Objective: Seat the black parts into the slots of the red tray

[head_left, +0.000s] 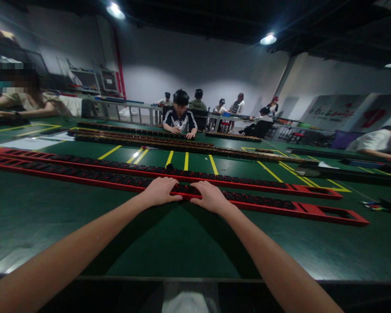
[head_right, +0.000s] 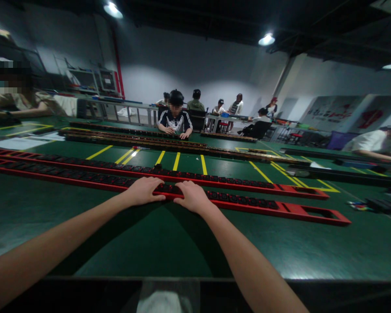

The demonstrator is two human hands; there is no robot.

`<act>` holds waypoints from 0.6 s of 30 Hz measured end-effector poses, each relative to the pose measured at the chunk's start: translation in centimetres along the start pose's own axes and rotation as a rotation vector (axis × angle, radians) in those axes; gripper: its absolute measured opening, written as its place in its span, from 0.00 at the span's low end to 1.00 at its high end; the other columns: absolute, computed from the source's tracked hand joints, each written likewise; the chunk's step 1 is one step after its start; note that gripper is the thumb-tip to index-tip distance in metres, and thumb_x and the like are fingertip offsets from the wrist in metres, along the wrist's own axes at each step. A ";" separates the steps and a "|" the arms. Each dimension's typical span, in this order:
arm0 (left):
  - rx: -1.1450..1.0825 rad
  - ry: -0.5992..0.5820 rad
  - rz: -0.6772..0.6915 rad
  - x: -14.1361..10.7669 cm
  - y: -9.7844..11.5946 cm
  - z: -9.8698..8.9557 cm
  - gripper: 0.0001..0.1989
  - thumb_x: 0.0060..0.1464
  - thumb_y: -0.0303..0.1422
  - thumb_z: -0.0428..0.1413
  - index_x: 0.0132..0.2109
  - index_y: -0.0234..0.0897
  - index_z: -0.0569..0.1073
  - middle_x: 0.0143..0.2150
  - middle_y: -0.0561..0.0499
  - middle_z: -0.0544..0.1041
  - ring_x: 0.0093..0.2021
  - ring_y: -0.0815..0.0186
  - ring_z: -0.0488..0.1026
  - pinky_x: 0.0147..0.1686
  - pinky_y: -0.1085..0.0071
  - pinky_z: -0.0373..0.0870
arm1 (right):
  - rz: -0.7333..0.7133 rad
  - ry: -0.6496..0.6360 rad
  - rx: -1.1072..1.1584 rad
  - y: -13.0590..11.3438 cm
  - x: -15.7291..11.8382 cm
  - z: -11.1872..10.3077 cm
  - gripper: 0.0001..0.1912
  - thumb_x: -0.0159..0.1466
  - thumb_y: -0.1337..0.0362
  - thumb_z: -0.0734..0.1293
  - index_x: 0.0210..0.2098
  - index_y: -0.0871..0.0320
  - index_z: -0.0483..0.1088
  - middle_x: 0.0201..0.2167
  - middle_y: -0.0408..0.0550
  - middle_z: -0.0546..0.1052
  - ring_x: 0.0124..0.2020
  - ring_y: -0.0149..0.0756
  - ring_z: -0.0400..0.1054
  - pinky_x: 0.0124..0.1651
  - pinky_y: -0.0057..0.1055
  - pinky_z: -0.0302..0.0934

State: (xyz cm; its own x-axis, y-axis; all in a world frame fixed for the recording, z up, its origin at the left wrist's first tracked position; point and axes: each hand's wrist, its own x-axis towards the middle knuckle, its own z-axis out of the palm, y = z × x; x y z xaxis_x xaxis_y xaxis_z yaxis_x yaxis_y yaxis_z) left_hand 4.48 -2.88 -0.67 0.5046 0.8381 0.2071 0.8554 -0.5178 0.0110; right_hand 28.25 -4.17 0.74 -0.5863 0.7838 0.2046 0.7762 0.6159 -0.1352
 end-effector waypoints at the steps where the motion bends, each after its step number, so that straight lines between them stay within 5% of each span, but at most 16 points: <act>1: 0.000 0.000 0.001 0.0 0.0 0.0 0.30 0.57 0.56 0.54 0.53 0.36 0.73 0.51 0.40 0.79 0.51 0.49 0.76 0.48 0.59 0.69 | 0.002 0.000 -0.001 0.0 0.0 0.0 0.31 0.62 0.54 0.72 0.61 0.58 0.67 0.56 0.58 0.74 0.57 0.49 0.67 0.58 0.43 0.62; 18: -0.026 0.017 0.117 -0.4 1.0 -0.4 0.27 0.62 0.46 0.54 0.61 0.34 0.68 0.60 0.39 0.74 0.58 0.51 0.72 0.57 0.58 0.66 | -0.015 0.009 -0.010 -0.1 0.0 -0.1 0.30 0.62 0.55 0.72 0.60 0.61 0.68 0.54 0.58 0.75 0.56 0.48 0.68 0.58 0.41 0.62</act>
State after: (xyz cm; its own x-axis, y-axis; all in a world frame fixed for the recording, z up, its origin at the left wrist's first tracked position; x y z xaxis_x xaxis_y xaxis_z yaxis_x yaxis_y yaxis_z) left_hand 5.11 -3.81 -0.38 0.5984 0.7690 0.2246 0.7875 -0.6162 0.0115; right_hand 28.16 -4.24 0.83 -0.5960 0.7736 0.2152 0.7696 0.6268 -0.1220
